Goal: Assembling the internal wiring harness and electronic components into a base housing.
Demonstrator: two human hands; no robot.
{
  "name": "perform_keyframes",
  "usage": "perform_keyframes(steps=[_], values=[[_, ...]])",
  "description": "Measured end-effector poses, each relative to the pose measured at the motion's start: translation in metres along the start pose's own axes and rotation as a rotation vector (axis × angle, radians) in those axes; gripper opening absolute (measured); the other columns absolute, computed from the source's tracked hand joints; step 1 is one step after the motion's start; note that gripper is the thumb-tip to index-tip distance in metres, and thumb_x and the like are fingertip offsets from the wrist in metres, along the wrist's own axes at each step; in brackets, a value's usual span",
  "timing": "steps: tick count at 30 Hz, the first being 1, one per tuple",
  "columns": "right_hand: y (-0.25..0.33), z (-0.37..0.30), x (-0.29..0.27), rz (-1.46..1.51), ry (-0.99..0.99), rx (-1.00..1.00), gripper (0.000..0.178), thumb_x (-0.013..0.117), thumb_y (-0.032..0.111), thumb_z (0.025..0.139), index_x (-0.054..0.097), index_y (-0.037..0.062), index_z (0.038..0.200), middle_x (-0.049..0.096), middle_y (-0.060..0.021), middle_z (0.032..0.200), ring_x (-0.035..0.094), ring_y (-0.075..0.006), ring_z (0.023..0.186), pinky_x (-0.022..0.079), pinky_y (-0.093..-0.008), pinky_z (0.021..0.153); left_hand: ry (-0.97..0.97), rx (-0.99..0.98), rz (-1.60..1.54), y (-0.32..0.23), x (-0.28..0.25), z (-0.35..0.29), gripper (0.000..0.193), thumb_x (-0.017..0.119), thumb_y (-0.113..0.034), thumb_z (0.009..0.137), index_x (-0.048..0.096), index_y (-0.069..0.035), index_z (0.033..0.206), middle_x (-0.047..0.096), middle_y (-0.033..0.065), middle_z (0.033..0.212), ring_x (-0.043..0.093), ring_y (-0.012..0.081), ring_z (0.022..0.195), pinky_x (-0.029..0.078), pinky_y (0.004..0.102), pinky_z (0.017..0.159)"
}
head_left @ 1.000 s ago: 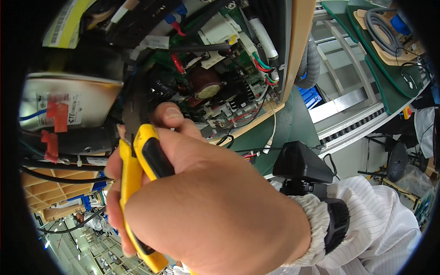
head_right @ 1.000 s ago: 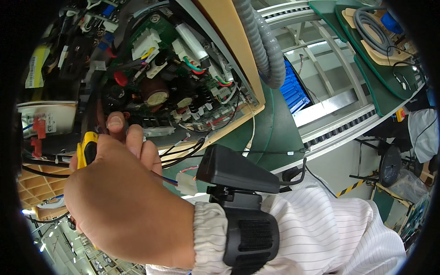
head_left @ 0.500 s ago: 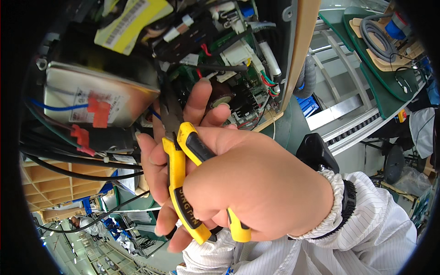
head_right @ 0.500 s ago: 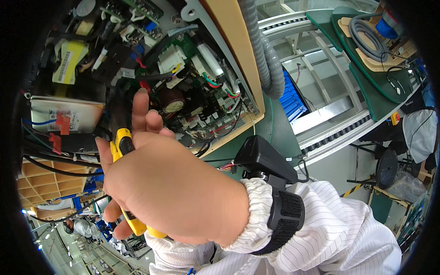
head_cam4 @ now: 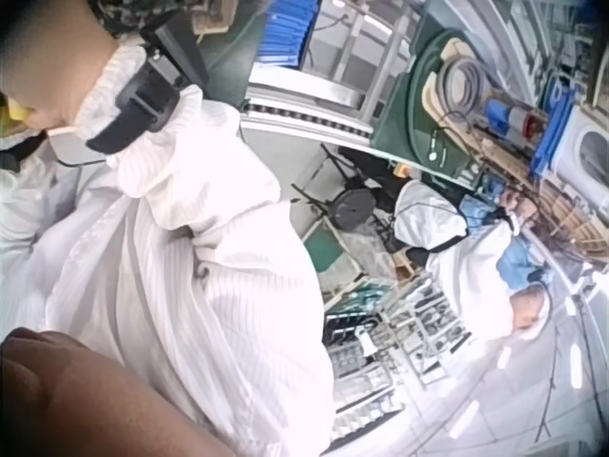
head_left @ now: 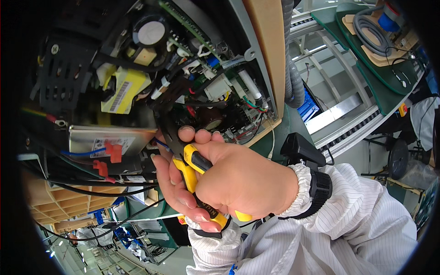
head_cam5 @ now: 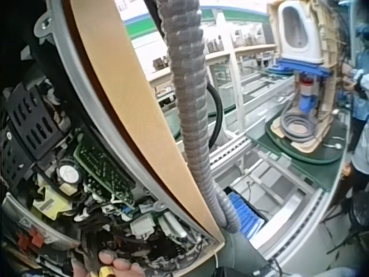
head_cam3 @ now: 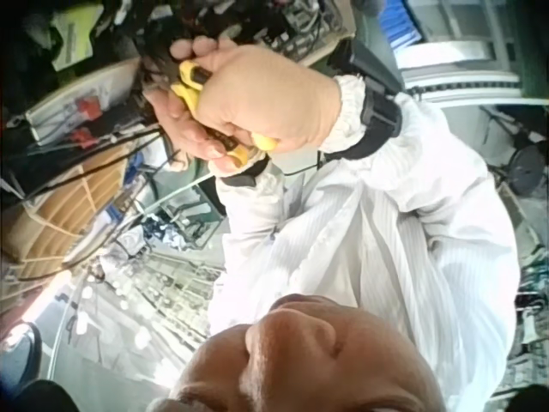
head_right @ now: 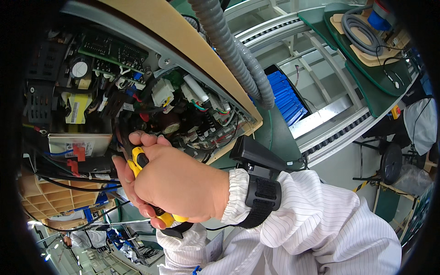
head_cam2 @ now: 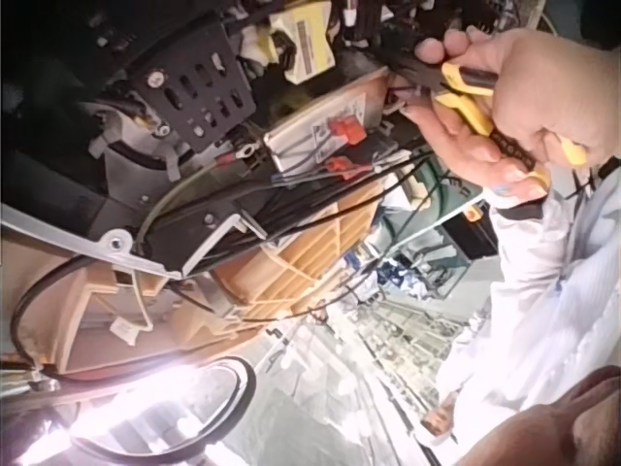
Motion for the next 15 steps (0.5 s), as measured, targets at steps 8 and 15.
perform_keyframes(steps=[8, 15], values=[[0.004, 0.003, 0.017, 0.083, 0.018, 0.022, 0.027, 0.052, 0.0, 0.078, 0.055, 0.0002, 0.105, 0.061, -0.0098, 0.1, 0.064, -0.024, 0.086, 0.058, -0.0362, 0.076, -0.335, -0.138, 0.142, -0.007, -0.035, -0.003, 0.056, 0.031, -0.055, 0.107, 0.043, -0.017, 0.146, 0.06, 0.0147, 0.13, 0.065, 0.0299, 0.106, 0.055, 0.0492, 0.095], [-0.006, 0.002, 0.033, 0.145, 0.026, 0.053, 0.027, 0.053, -0.002, 0.076, 0.056, 0.0001, 0.103, 0.061, -0.0094, 0.097, 0.064, -0.0233, 0.085, 0.057, -0.0362, 0.074, -0.039, 0.299, 0.242, -0.031, -0.021, -0.008, 0.054, 0.039, -0.052, 0.105, 0.043, -0.017, 0.146, 0.054, 0.0268, 0.142, 0.064, 0.0384, 0.118, 0.057, 0.0461, 0.097]])
Point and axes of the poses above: each hand's wrist, its own z-axis towards the middle knuckle, its own x-axis out of the palm, y = z × x, the point moved 10 cm from there along z, towards the middle knuckle
